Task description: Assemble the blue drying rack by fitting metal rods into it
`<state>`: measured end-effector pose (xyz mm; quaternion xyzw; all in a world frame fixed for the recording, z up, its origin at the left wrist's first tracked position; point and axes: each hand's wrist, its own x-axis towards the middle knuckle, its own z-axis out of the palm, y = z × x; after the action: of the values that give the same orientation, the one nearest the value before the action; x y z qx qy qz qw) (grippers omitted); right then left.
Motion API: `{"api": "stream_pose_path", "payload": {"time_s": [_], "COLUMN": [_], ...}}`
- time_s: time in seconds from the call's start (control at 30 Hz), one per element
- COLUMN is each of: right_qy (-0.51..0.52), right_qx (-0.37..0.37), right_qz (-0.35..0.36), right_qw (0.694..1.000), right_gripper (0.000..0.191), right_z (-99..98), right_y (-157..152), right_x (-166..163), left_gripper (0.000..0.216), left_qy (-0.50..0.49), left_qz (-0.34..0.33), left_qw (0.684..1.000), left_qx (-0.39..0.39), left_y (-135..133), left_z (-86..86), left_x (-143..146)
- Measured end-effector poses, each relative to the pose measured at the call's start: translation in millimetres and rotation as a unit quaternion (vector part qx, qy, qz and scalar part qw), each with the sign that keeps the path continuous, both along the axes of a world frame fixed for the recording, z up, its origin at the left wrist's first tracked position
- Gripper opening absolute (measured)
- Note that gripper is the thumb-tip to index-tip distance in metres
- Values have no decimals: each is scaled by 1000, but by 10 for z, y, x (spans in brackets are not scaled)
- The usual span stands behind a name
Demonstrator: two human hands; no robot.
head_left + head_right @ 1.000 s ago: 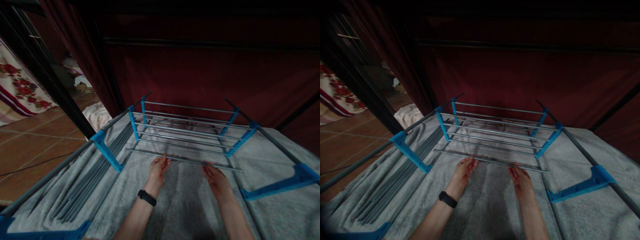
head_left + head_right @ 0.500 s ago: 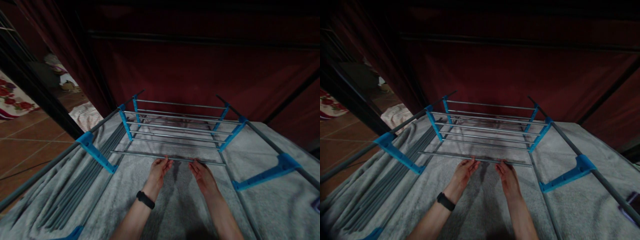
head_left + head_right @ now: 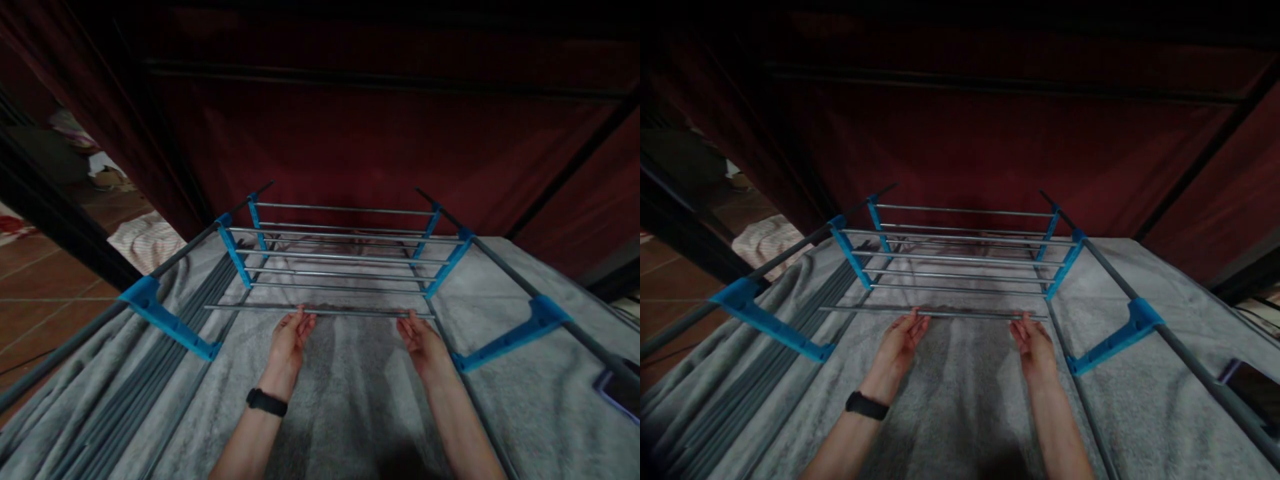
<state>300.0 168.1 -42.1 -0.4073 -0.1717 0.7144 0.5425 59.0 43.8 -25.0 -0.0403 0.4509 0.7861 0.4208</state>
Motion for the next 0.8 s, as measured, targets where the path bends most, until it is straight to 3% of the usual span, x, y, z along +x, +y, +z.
{"api": "stream_pose_path", "payload": {"time_s": [0.13, 0.27, 0.43, 0.63, 0.8], "right_qy": [-8, -4, 4, -3, -11], "right_qx": [-19, -25, -4, -4, -10], "right_qz": [-22, -20, -28, -63, -68], "right_qw": [1000, 999, 1000, 998, 998], "right_gripper": [4, 9, 10, 9, 12], "right_z": [89, 119, 112, 82, 19], "right_y": [60, 94, 108, 156, 216], "right_x": [91, 159, 208, 286, 376], "left_gripper": [19, 22, 25, 27, 21], "left_qy": [-2, -13, 2, 11, -8], "left_qz": [22, 42, 42, 90, 115], "left_qw": [1000, 999, 999, 995, 993], "left_qx": [1, -2, -16, -39, -13], "left_y": [-21, -27, -50, -101, -120], "left_z": [31, 55, 117, 123, 94], "left_x": [-144, -233, -332, -562, -535]}}
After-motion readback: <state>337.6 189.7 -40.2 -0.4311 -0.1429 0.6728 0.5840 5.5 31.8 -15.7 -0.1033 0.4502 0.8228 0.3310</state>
